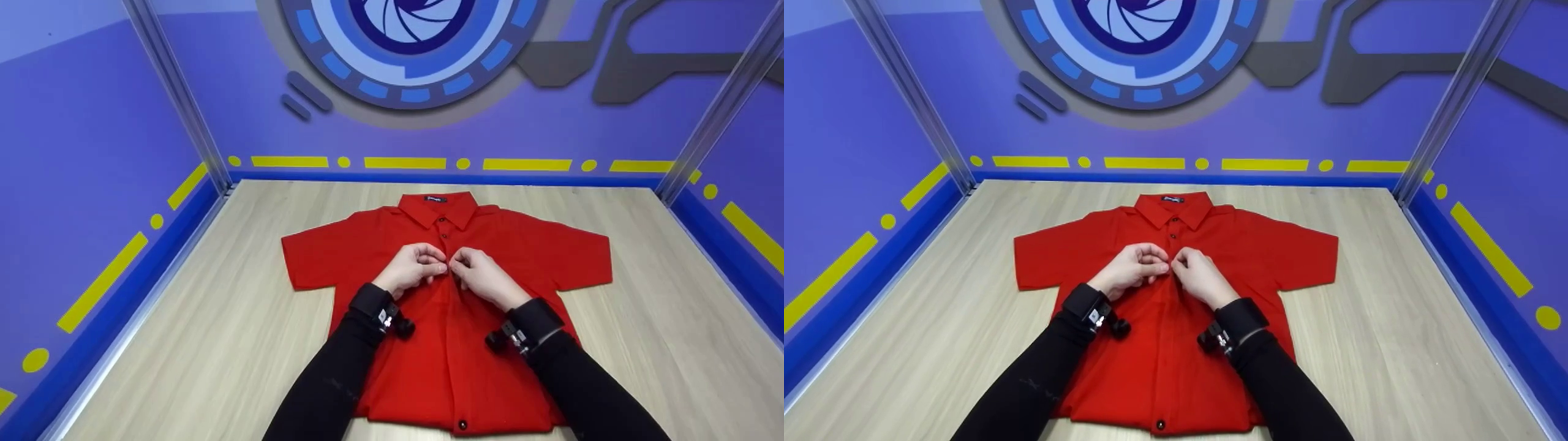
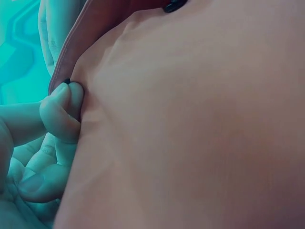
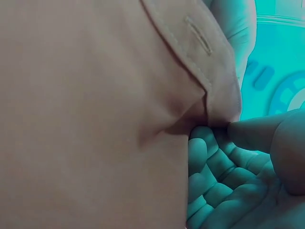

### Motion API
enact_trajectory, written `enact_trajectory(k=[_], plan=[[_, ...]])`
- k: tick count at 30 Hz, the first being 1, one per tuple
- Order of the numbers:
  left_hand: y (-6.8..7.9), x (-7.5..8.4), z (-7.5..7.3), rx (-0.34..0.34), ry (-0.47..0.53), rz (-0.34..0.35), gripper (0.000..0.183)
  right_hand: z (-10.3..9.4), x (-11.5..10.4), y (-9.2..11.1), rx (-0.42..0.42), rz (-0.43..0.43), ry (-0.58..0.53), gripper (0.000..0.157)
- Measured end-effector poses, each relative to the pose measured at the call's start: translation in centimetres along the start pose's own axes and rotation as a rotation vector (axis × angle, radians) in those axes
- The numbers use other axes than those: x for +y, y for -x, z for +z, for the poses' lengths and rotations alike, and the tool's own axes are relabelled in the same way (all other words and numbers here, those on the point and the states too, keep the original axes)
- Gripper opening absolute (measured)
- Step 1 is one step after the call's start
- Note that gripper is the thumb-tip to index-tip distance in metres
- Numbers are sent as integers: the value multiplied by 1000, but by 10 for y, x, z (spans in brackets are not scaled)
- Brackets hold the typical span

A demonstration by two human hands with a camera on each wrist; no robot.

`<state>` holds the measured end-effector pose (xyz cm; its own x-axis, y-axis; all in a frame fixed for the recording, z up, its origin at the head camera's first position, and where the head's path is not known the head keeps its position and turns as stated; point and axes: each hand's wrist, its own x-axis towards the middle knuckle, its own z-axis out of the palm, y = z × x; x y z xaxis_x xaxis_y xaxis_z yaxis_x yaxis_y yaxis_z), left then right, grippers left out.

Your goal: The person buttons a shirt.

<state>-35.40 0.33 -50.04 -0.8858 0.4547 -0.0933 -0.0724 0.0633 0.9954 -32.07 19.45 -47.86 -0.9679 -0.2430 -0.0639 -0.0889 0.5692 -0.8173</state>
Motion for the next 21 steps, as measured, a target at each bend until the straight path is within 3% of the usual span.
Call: enact_trajectory(k=[13,21], plan=[[2,1,3,56,-116,-25,20,-1,0,1,5,10,-44,16],[5,3,4,6,-158,-53,36,1,1,0,62,-29,69,14]])
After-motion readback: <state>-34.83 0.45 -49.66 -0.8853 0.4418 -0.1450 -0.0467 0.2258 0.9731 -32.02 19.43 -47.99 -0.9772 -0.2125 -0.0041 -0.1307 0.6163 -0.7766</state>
